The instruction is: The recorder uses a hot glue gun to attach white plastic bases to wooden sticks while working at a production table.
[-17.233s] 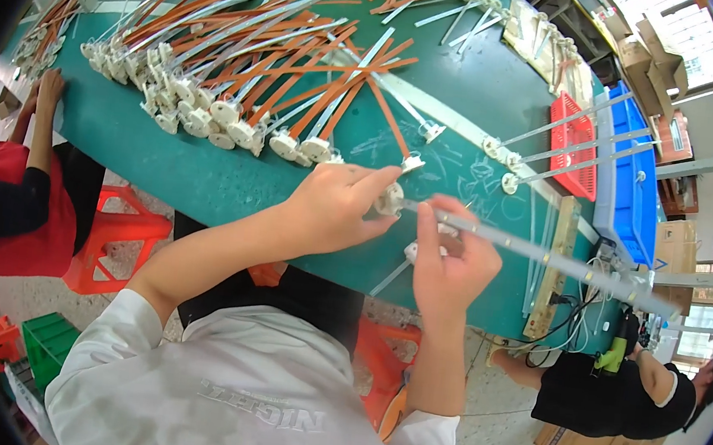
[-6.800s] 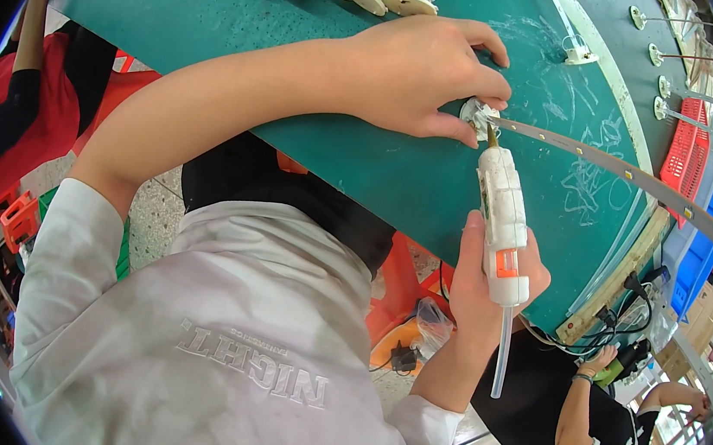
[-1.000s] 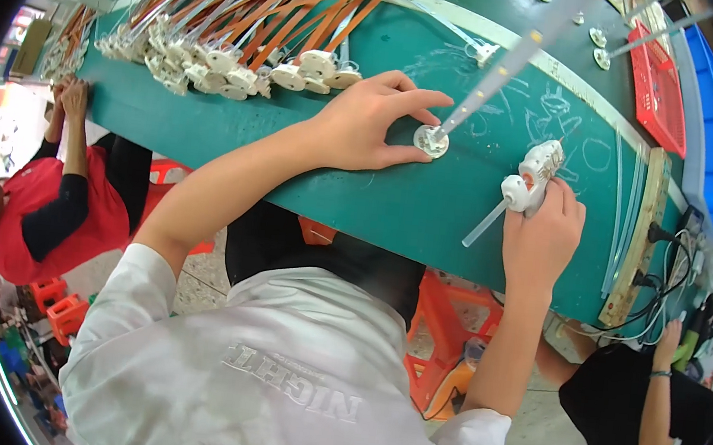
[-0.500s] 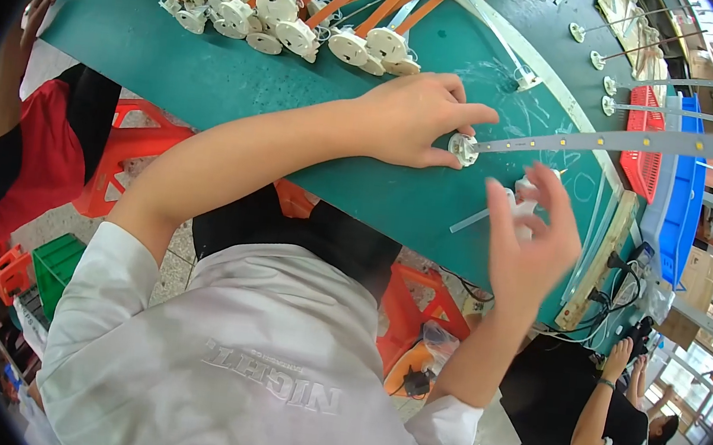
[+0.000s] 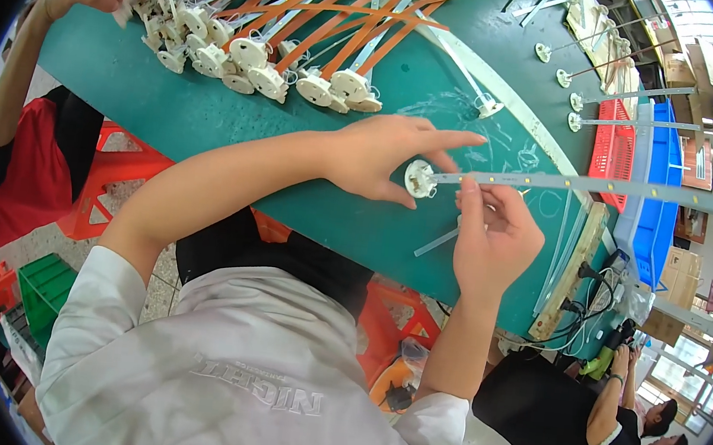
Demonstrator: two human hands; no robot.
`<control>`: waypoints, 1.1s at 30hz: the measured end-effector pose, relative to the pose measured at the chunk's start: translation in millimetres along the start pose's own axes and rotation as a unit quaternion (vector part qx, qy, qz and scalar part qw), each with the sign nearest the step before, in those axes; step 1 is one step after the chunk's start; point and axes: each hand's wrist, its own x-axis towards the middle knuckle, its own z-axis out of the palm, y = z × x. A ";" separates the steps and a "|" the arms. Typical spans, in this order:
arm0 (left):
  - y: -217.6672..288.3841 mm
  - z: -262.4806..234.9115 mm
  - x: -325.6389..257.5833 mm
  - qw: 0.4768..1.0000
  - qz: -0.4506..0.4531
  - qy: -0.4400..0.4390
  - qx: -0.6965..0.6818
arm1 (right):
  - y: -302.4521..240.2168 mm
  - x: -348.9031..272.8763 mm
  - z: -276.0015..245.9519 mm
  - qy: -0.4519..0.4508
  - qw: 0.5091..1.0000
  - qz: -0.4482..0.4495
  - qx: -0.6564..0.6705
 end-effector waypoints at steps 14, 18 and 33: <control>-6.4 1.3 -6.1 1.000 -0.026 0.010 0.004 | 53.9 151.3 -66.4 0.245 0.929 -0.122 -0.250; -4.6 5.2 -0.3 0.998 0.017 -0.012 0.052 | 114.1 221.5 -60.2 0.235 0.885 -0.126 -0.382; 13.9 0.6 -9.5 0.964 0.158 0.028 0.211 | 172.7 259.6 -106.5 0.037 0.874 -0.091 -0.475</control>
